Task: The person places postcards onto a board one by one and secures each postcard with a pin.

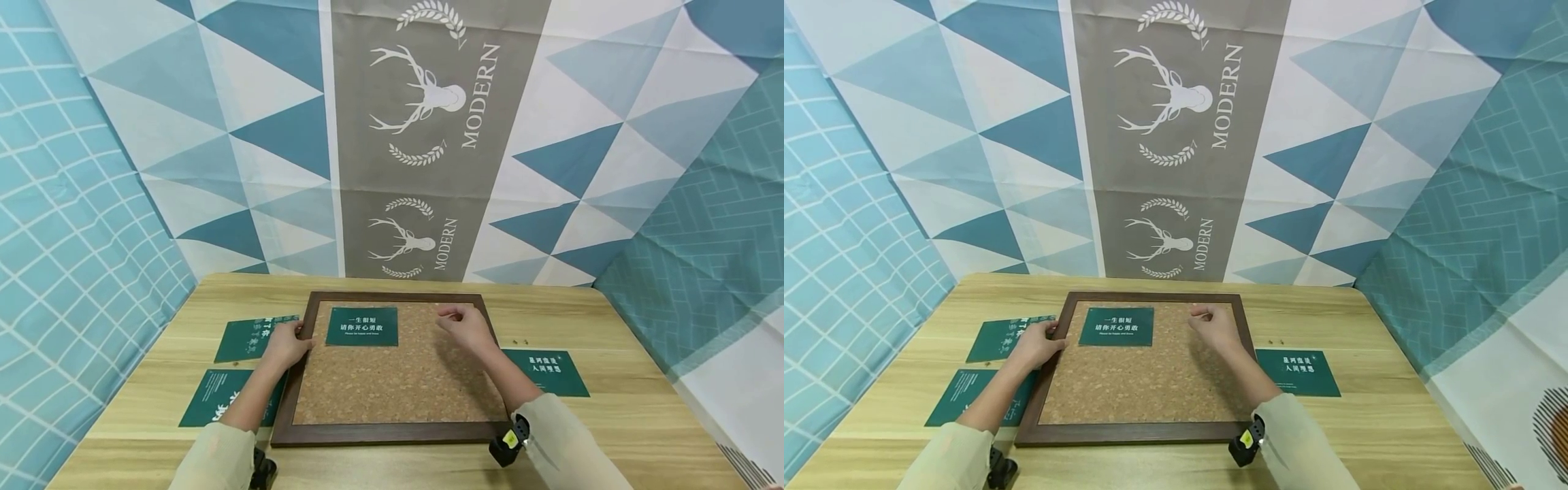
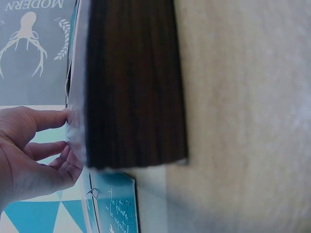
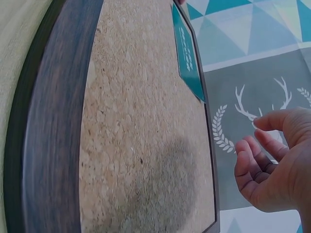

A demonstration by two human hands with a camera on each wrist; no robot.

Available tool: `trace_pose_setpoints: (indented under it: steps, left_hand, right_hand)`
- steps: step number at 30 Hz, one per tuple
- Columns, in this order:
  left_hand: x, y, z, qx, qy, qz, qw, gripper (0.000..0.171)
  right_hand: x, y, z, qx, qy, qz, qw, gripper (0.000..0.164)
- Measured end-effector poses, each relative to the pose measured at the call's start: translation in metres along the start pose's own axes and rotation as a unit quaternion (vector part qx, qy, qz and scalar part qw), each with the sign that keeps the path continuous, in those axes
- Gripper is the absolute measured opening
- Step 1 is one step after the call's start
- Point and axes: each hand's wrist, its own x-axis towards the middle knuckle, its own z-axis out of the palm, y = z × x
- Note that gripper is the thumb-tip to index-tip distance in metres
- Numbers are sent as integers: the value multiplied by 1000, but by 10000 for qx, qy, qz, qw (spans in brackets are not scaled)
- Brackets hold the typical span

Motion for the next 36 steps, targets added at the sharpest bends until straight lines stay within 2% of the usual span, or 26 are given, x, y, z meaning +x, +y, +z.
trace_pose_setpoints:
  steps: [9,19,36]
  left_hand:
    - [1,0,0,-13,-44,-1,10000,58]
    - [1,0,0,25,-27,-5,10000,58]
    - [2,-1,0,-37,-36,-39,10000,58]
  right_hand:
    - [-2,3,-7,84,146,-127,9998,25]
    - [-4,6,-16,58,218,51,9997,23]
    - [-6,10,-35,135,210,221,9994,30]
